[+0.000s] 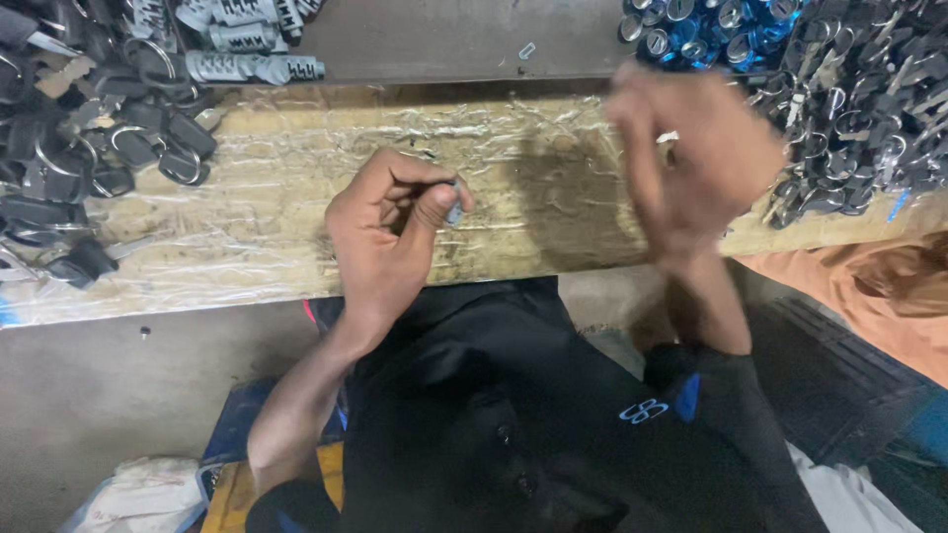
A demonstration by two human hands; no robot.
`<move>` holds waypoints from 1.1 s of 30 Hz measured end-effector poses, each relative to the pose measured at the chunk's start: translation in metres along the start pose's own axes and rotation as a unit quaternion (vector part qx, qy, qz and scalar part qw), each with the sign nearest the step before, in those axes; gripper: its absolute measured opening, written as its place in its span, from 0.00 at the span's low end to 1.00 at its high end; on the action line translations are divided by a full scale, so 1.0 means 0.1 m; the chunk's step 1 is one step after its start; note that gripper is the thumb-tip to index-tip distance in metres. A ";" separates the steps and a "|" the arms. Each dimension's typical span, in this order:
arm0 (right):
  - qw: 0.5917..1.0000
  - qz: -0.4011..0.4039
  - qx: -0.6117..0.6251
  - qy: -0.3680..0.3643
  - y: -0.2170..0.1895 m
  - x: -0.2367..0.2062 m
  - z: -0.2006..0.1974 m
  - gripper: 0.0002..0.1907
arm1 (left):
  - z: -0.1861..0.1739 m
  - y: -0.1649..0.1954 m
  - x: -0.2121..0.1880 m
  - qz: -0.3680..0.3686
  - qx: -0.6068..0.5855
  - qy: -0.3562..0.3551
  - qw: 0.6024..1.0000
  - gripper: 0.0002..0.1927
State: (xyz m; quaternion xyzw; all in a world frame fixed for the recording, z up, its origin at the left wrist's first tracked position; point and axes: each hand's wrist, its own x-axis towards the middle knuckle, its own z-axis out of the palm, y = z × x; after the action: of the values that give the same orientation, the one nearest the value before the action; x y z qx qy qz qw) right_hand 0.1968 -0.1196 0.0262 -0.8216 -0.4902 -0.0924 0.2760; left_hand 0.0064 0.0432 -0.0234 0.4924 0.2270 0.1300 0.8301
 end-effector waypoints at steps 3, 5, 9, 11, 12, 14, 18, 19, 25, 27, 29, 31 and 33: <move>0.987 0.008 -0.117 -0.106 0.43 0.13 -0.13 0.07 | -0.02 -0.08 0.00 0.031 0.046 0.037 0.998 0.04; 0.974 -0.010 -0.166 -0.155 0.54 0.23 -0.10 0.07 | -0.02 -0.10 0.01 0.061 0.066 0.038 0.995 0.04; 0.973 -0.046 -0.170 -0.152 0.37 0.42 0.07 0.10 | 0.00 -0.10 0.04 0.056 0.081 0.063 0.993 0.04; 0.977 -0.061 -0.145 -0.144 0.22 0.47 0.17 0.10 | 0.00 -0.08 0.06 0.073 0.106 0.062 0.990 0.05; 0.979 -0.063 -0.124 -0.146 0.16 0.49 0.20 0.10 | 0.00 -0.06 0.07 0.085 0.120 0.061 0.987 0.05; 0.982 -0.050 -0.044 -0.175 0.06 0.52 0.21 0.07 | -0.01 -0.04 0.09 0.108 0.149 0.058 0.981 0.06; 0.981 0.013 -0.018 -0.192 -0.03 0.54 0.10 0.18 | -0.01 -0.02 0.13 0.115 0.131 0.059 0.983 0.07; 0.984 0.022 -0.033 -0.171 -0.03 0.55 0.09 0.16 | -0.01 -0.02 0.13 0.111 0.132 0.061 0.983 0.07; 0.984 0.011 -0.031 -0.176 0.05 0.54 0.25 0.13 | 0.00 -0.06 0.12 0.114 0.151 0.048 0.981 0.06; 0.985 0.001 -0.049 -0.164 0.09 0.49 0.28 0.11 | 0.00 -0.08 0.11 0.109 0.143 0.050 0.983 0.06; 0.984 0.008 -0.063 -0.165 0.12 0.43 0.24 0.12 | 0.00 -0.09 0.09 0.090 0.123 0.059 0.986 0.06; 0.985 0.001 -0.054 -0.165 0.13 0.40 0.17 0.14 | 0.00 -0.11 0.08 0.076 0.117 0.065 0.988 0.05; 0.984 -0.022 -0.055 -0.167 0.14 0.41 0.12 0.16 | 0.00 -0.12 0.08 0.065 0.108 0.067 0.990 0.05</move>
State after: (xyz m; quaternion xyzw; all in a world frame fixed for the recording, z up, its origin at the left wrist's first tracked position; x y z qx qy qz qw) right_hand 0.2286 -0.0871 0.0285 -0.8287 -0.5411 0.0128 0.1427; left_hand 0.0131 0.0413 -0.0360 0.5834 0.2622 0.1907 0.7447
